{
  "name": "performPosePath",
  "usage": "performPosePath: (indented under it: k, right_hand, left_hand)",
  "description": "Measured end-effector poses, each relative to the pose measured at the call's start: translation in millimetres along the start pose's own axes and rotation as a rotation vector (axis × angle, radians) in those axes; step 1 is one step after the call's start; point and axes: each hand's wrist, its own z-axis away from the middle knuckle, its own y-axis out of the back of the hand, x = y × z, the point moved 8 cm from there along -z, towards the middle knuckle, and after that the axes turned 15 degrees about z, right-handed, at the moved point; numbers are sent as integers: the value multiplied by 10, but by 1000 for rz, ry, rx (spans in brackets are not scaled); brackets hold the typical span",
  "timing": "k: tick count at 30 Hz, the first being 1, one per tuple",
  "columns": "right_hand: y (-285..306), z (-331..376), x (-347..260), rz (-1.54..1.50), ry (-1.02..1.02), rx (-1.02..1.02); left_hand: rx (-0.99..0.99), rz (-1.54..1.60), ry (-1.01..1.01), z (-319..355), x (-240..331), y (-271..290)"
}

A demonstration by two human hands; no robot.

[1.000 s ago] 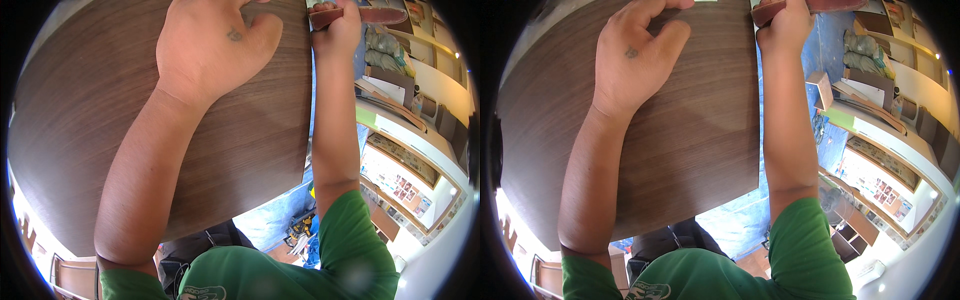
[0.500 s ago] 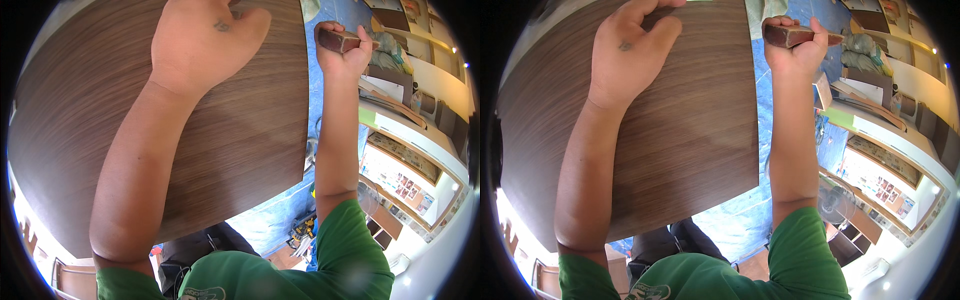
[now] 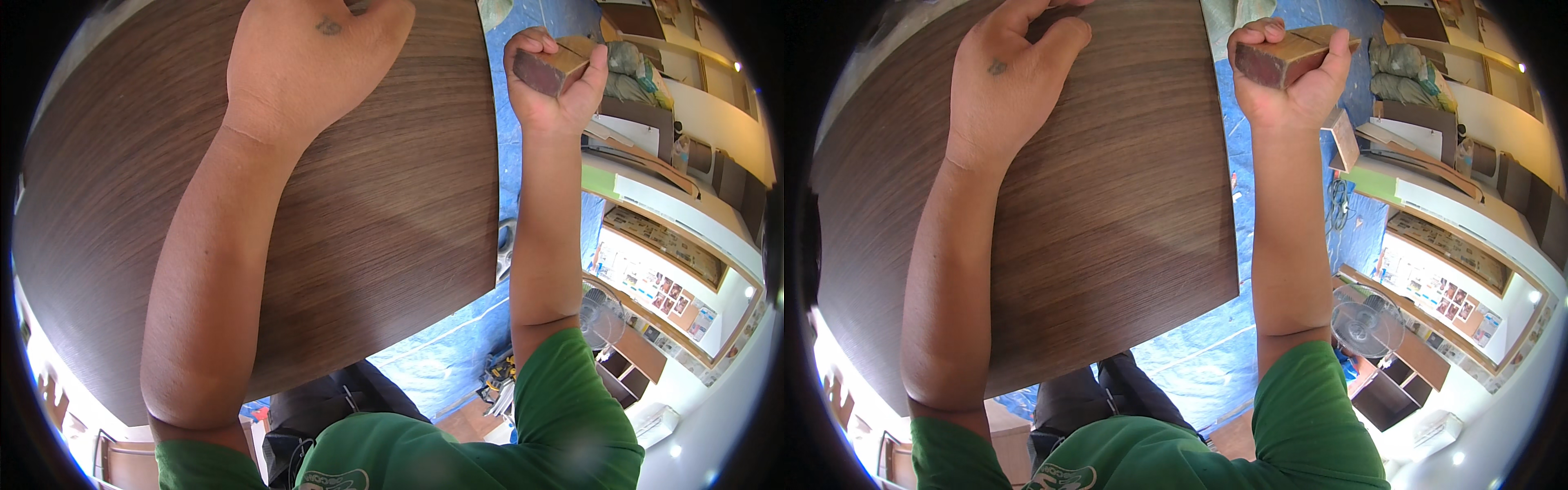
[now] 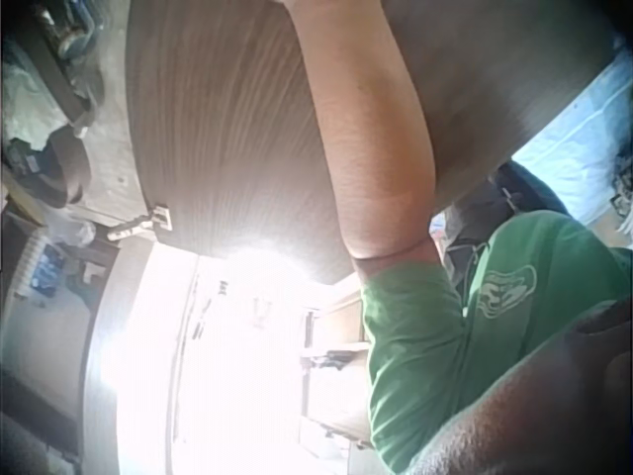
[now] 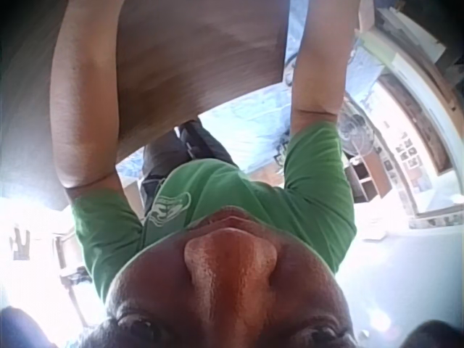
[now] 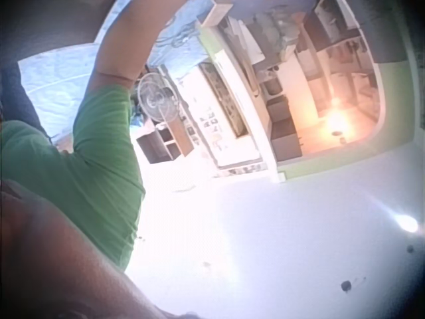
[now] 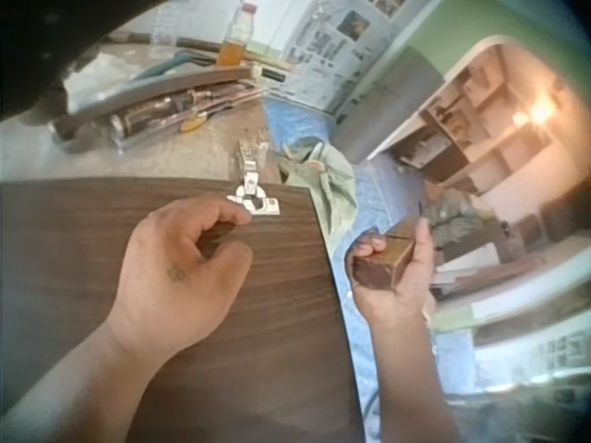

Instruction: The person uses a utility knife to trim the edge of a wooden cabinet door, then attaches two metal hinges to the door. They flip the door over and use a sanding block to smooth the edges and surface of the door.

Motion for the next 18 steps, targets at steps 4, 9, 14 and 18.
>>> performPosePath:
  k: [4,9,14,18]
  right_hand:
    - [-52,30,15,41,-25,-50]
    - [-124,17,-23,148,-72,-335]
    - [-151,40,-71,298,-10,-421]
    - [-141,110,-75,546,166,-232]
  left_hand:
    - [-22,32,-39,30,78,16]
    - [-1,80,6,-19,23,-6]
    - [-14,49,-5,-23,76,-2]
    - [1,39,-69,18,-124,-10]
